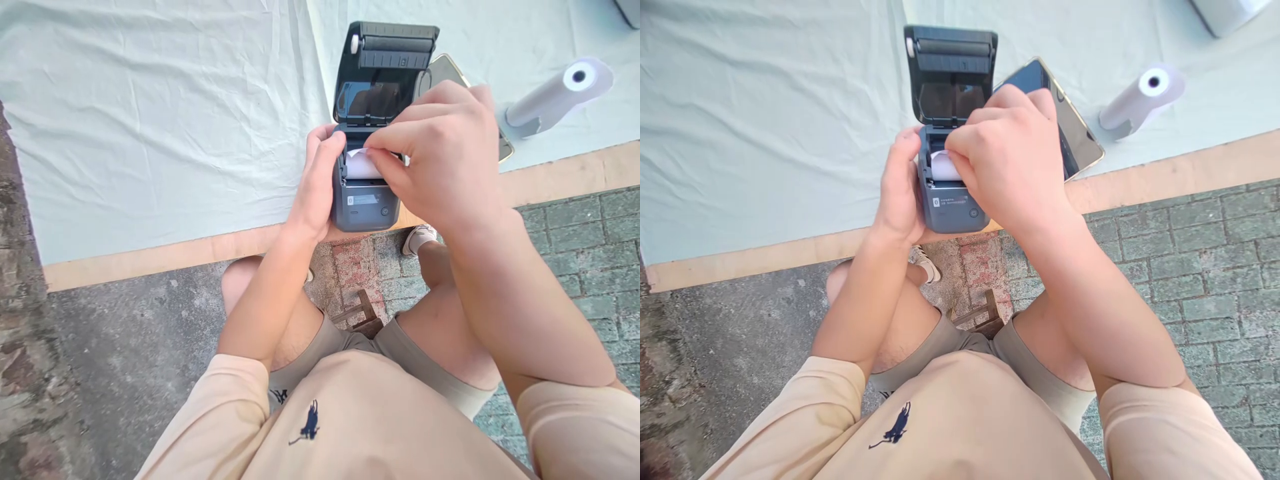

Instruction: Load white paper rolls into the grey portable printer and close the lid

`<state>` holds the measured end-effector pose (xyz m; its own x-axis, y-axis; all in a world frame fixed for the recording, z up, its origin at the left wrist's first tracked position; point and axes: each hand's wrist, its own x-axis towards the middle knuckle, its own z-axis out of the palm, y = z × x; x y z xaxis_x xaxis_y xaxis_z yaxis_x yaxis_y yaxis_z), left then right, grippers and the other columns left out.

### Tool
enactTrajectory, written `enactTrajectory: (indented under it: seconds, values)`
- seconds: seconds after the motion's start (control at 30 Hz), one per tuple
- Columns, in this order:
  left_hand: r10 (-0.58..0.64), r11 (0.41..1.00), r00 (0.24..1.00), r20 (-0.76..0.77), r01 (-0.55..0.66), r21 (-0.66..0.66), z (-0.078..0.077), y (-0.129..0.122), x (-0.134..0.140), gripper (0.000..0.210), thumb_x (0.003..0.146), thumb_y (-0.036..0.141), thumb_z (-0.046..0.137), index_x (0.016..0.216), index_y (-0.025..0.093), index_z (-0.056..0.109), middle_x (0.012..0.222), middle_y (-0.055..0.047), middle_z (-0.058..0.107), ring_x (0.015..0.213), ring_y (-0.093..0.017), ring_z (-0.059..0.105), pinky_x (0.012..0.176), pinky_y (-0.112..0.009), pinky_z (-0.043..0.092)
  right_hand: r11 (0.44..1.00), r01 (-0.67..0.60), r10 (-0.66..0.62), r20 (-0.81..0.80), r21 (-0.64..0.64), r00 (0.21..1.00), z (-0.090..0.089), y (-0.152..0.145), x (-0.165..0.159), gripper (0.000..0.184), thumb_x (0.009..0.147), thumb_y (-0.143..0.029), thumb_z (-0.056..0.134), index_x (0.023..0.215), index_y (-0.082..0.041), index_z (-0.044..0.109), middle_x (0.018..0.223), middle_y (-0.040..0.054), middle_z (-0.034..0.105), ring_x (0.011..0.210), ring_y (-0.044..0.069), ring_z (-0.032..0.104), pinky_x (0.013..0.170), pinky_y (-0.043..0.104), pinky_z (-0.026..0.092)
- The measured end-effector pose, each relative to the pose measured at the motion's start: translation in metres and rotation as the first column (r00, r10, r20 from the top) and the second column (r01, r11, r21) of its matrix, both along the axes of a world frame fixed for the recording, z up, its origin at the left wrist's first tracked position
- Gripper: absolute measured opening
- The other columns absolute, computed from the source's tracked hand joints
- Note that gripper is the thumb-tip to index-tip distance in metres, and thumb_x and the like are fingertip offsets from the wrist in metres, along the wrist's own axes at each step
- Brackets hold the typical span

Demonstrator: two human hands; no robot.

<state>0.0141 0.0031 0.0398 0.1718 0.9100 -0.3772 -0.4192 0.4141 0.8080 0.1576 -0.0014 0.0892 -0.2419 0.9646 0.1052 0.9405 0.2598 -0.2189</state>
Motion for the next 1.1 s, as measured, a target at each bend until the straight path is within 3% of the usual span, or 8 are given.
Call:
enactTrajectory:
  seconds: [0.17,0.3,0.47,0.57,0.67,0.83,0.93,1.1]
  values:
    - [-0.090,0.988,0.985,0.150,0.070,0.135,-0.003,-0.001,-0.011,0.016,0.096,0.024,0.052,0.112,0.024,0.054,0.097,-0.004,0.062,0.118,-0.022,0.064,0.103,-0.035,0.055,0.956,-0.256,0.258,0.003,0.141,0.966,-0.014,-0.009,0.007,0.047,0.109,-0.035,0.032,0.076,-0.024,0.064,0.086,0.0027,0.073,0.104,0.023,0.065,0.086,0.042,0.038]
    - [-0.141,0.983,0.980,0.142,0.121,0.140,-0.004,-0.003,-0.016,0.031,0.091,0.012,0.050,0.120,0.024,0.051,0.095,0.000,0.063,0.123,-0.022,0.065,0.106,-0.037,0.054,0.931,-0.255,0.265,-0.003,0.259,0.964,-0.032,-0.018,0.014,0.039,0.109,-0.031,0.036,0.079,-0.024,0.061,0.089,0.0001,0.072,0.099,0.020,0.063,0.086,0.040,0.035]
    - [-0.121,0.983,0.984,0.128,0.101,0.151,-0.004,-0.004,-0.015,0.029,0.091,0.018,0.052,0.119,0.028,0.054,0.105,0.000,0.068,0.127,-0.022,0.064,0.101,-0.033,0.056,0.904,-0.217,0.233,0.000,0.368,0.972,-0.043,-0.025,0.019,0.026,0.103,-0.021,0.042,0.083,-0.024,0.058,0.096,-0.0038,0.076,0.091,0.018,0.065,0.084,0.039,0.035]
    - [-0.096,0.987,0.985,0.146,0.075,0.143,-0.002,-0.005,-0.014,0.023,0.094,0.020,0.052,0.115,0.027,0.058,0.102,-0.001,0.068,0.109,-0.018,0.068,0.093,-0.027,0.055,0.818,-0.201,0.250,-0.018,0.538,0.968,-0.048,-0.026,0.016,0.023,0.098,-0.016,0.046,0.076,-0.023,0.052,0.082,-0.0048,0.073,0.083,0.017,0.064,0.080,0.039,0.033]
    - [-0.120,0.982,0.973,0.200,0.087,0.166,0.000,-0.007,-0.013,0.020,0.098,0.019,0.048,0.115,0.023,0.058,0.101,-0.001,0.067,0.095,-0.014,0.067,0.086,-0.024,0.053,0.720,-0.184,0.305,-0.068,0.669,0.950,-0.055,-0.025,0.011,0.020,0.092,-0.011,0.050,0.076,-0.022,0.048,0.086,-0.0057,0.075,0.087,0.017,0.066,0.079,0.038,0.033]
    - [-0.107,0.982,0.978,0.177,0.077,0.173,-0.002,-0.006,-0.012,0.023,0.101,0.018,0.040,0.113,0.020,0.060,0.100,0.001,0.069,0.096,-0.011,0.069,0.086,-0.022,0.053,0.745,-0.164,0.307,-0.113,0.646,0.945,-0.065,-0.022,0.009,0.024,0.091,-0.005,0.048,0.095,-0.027,0.058,0.083,-0.0060,0.071,0.080,0.014,0.063,0.078,0.037,0.033]
    - [-0.105,0.981,0.987,0.122,0.083,0.178,-0.004,-0.006,-0.013,0.025,0.102,0.019,0.038,0.118,0.019,0.057,0.100,0.002,0.068,0.115,-0.016,0.071,0.091,-0.025,0.054,0.731,-0.171,0.317,-0.108,0.660,0.942,-0.070,-0.020,0.011,0.021,0.094,-0.009,0.051,0.088,-0.027,0.060,0.081,-0.0051,0.069,0.080,0.015,0.060,0.078,0.038,0.030]
    - [-0.188,0.966,0.980,0.061,0.174,0.191,-0.003,-0.007,-0.017,0.039,0.085,0.017,0.061,0.121,0.029,0.056,0.106,0.002,0.071,0.128,-0.023,0.067,0.104,-0.033,0.057,0.721,-0.177,0.325,-0.102,0.670,0.940,-0.076,-0.021,0.009,0.020,0.096,-0.015,0.052,0.078,-0.024,0.055,0.077,-0.0047,0.067,0.080,0.015,0.060,0.077,0.038,0.030]
